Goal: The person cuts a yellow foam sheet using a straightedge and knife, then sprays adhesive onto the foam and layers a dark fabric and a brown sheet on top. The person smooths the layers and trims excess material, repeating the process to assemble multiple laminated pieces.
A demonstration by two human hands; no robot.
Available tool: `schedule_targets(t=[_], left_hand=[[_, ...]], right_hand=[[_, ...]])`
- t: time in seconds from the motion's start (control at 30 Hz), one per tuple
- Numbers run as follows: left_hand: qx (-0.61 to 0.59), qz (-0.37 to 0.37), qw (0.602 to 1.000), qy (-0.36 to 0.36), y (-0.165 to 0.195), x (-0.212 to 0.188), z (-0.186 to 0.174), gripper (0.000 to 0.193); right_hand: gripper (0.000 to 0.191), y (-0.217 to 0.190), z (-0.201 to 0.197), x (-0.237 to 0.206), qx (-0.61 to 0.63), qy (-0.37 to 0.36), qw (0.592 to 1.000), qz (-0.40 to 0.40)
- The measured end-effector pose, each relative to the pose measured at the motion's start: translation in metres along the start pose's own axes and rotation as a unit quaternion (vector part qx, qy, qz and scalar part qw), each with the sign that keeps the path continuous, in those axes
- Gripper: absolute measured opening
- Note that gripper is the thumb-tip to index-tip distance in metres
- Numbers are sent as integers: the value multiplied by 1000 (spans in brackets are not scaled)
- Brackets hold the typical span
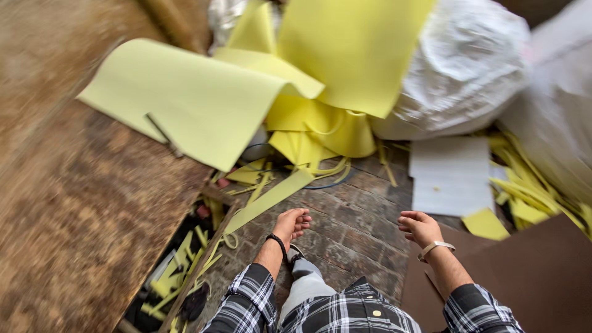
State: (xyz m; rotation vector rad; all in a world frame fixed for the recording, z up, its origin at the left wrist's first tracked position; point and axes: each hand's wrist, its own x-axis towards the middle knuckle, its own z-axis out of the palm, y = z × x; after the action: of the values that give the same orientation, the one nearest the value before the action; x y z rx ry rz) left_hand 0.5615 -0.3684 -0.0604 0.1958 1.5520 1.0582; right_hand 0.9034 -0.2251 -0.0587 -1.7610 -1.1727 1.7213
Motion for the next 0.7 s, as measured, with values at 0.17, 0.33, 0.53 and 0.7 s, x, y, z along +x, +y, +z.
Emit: schedule_targets(t=[0.17,0.33,0.53,0.7], left_hand=[[-92,-6,991,95,38,18,-130,26],[-145,18,978,151,77,36,-229,27],[-156,19,964,216,120,52,-310,30],[-158,32,949,271,159,88,-346,33]], right_hand=[[32,-83,180,45,-99,-132,986,-19],[35,-146,347,65,-163,-255,953,-29],[37,-190,493,81,-281,-338,897,-52],[37,-217,585,114,-349,-386,850,-85]])
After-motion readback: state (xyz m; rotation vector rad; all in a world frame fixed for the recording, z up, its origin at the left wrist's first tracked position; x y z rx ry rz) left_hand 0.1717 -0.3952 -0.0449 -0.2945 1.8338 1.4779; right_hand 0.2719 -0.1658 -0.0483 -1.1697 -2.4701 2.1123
